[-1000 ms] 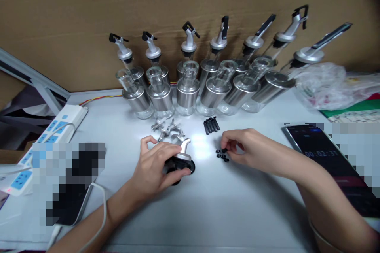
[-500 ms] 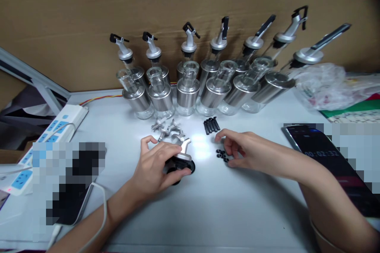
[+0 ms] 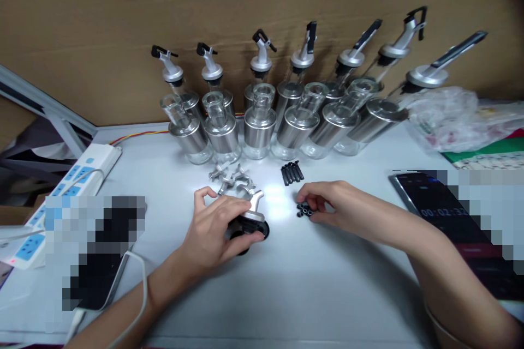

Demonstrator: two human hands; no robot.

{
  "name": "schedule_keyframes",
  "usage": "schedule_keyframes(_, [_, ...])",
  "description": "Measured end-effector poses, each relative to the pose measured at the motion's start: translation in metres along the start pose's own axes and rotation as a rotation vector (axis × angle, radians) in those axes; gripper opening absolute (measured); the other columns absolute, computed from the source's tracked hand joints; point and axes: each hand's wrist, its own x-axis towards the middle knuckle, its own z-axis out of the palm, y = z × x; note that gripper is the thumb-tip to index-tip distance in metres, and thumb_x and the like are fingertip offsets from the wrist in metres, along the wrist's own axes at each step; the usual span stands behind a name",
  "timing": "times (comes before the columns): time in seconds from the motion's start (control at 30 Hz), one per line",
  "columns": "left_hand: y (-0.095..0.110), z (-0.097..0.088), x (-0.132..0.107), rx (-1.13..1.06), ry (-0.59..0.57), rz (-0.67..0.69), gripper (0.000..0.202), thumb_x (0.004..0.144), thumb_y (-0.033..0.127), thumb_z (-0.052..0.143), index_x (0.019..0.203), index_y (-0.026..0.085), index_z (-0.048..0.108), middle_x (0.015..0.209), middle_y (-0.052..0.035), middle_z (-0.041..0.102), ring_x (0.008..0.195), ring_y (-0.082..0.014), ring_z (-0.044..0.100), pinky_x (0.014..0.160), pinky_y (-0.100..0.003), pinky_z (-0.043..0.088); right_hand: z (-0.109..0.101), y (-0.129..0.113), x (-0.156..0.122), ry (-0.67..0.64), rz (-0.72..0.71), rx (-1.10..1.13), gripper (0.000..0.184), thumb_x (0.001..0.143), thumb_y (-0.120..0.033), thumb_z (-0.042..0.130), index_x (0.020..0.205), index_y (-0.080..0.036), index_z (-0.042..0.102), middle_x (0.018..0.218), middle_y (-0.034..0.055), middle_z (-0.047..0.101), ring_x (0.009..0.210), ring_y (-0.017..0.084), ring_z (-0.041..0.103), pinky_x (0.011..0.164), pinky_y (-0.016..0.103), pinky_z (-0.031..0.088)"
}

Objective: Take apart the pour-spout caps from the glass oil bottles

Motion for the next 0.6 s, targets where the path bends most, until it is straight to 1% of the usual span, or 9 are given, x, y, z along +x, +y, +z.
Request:
schedule_keyframes(0.17, [-0.0001,0.0001,-0.0001,-0.01,-0.001,-0.007,0.026,0.092,0.04,0.053,0.106,0.02,0.044,0.084,-0.0027,0.073,0.072,-0.0155,0.068,0.082,-0.036,0.03,0.0019,0.0014,0.0011,0.005,-0.002,0.009,0.019,0.075,-0.016,0.054,0.091,-0.022,0.062,0.073,-0.0014,0.059,0.065,0.014,0.054,0.062,0.026,0.039])
schedule_keyframes(0.27, [-0.0001,0.0003,-0.0001,-0.01,0.001,-0.004,0.026,0.092,0.04,0.053,0.107,0.02,0.044,0.084,-0.0025,0.073,0.072,-0.0157,0.068,0.082,-0.036,0.03,0.0022,0.0021,0.0006,0.007,0.008,0.011,0.018,0.075,-0.022,0.058,0.093,-0.022,0.062,0.074,-0.0007,0.058,0.065,0.014,0.054,0.062,0.026,0.04])
schedule_keyframes(0.37, [0.0,0.0006,0.0,-0.015,0.004,-0.005,0.026,0.092,0.04,0.053,0.108,0.021,0.044,0.084,-0.0023,0.073,0.072,-0.0163,0.068,0.082,-0.037,0.03,0.0018,0.0032,-0.0011,0.049,-0.032,0.015,0.022,0.074,-0.028,0.063,0.095,-0.022,0.061,0.091,0.0029,0.059,0.076,0.017,0.056,0.069,0.028,0.044])
schedule_keyframes(0.43, [0.0,0.0007,0.0004,-0.018,0.007,-0.006,0.027,0.092,0.04,0.053,0.108,0.021,0.044,0.083,-0.0026,0.073,0.072,-0.0168,0.068,0.082,-0.037,0.03,0.0018,0.0032,-0.0018,0.064,-0.059,0.036,0.024,0.075,-0.03,0.063,0.098,-0.023,0.06,0.102,0.0048,0.057,0.084,0.018,0.057,0.073,0.03,0.045])
schedule_keyframes(0.5, [0.0,0.0008,0.0009,-0.02,0.011,-0.002,0.026,0.092,0.039,0.053,0.107,0.02,0.044,0.083,-0.0028,0.073,0.071,-0.0168,0.068,0.081,-0.037,0.03,0.0028,0.002,-0.0016,0.047,-0.069,0.055,0.025,0.077,-0.029,0.062,0.1,-0.023,0.06,0.105,0.0053,0.055,0.085,0.018,0.057,0.073,0.03,0.046])
schedule_keyframes(0.6, [0.0001,0.0006,0.0014,-0.016,0.01,0.003,0.026,0.092,0.039,0.053,0.107,0.02,0.044,0.083,-0.0029,0.073,0.071,-0.0169,0.068,0.081,-0.037,0.03,0.006,-0.001,0.0002,0.037,-0.103,0.061,0.022,0.078,-0.026,0.061,0.099,-0.022,0.061,0.103,0.005,0.057,0.083,0.017,0.058,0.073,0.029,0.045])
